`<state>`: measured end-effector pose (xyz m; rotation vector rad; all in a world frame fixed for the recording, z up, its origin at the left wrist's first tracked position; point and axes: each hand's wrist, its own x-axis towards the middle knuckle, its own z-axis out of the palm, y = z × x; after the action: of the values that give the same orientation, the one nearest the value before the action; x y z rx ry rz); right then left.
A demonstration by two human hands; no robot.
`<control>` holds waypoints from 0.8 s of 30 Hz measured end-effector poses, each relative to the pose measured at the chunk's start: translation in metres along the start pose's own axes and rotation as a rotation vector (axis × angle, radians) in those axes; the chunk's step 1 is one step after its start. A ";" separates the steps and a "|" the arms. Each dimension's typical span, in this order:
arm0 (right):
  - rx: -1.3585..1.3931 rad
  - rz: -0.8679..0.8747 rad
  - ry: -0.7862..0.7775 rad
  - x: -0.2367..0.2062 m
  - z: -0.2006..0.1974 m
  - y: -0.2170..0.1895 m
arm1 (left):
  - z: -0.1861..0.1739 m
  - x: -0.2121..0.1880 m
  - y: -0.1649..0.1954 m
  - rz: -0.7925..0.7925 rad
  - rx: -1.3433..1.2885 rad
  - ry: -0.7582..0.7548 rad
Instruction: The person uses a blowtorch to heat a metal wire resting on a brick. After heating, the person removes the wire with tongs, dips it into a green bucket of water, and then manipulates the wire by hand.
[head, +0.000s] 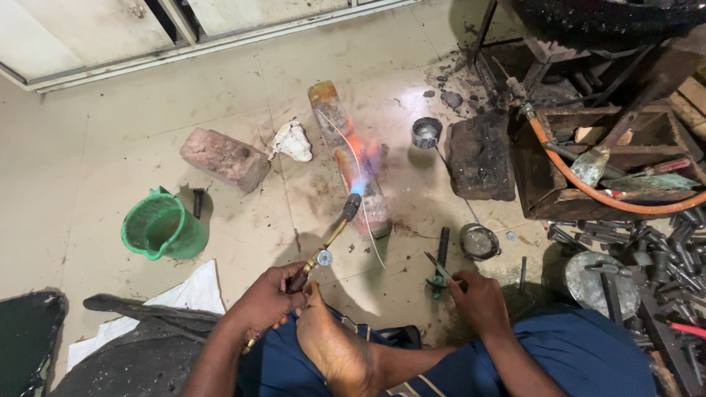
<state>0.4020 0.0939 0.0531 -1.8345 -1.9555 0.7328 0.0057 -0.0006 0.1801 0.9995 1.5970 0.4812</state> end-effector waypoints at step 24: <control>0.021 0.022 0.004 -0.003 -0.005 -0.008 | 0.002 -0.001 0.010 -0.033 -0.021 0.028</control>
<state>0.3986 0.0909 0.0619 -1.8469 -1.9208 0.7529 0.0113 0.0035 0.1875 0.9531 1.6274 0.4899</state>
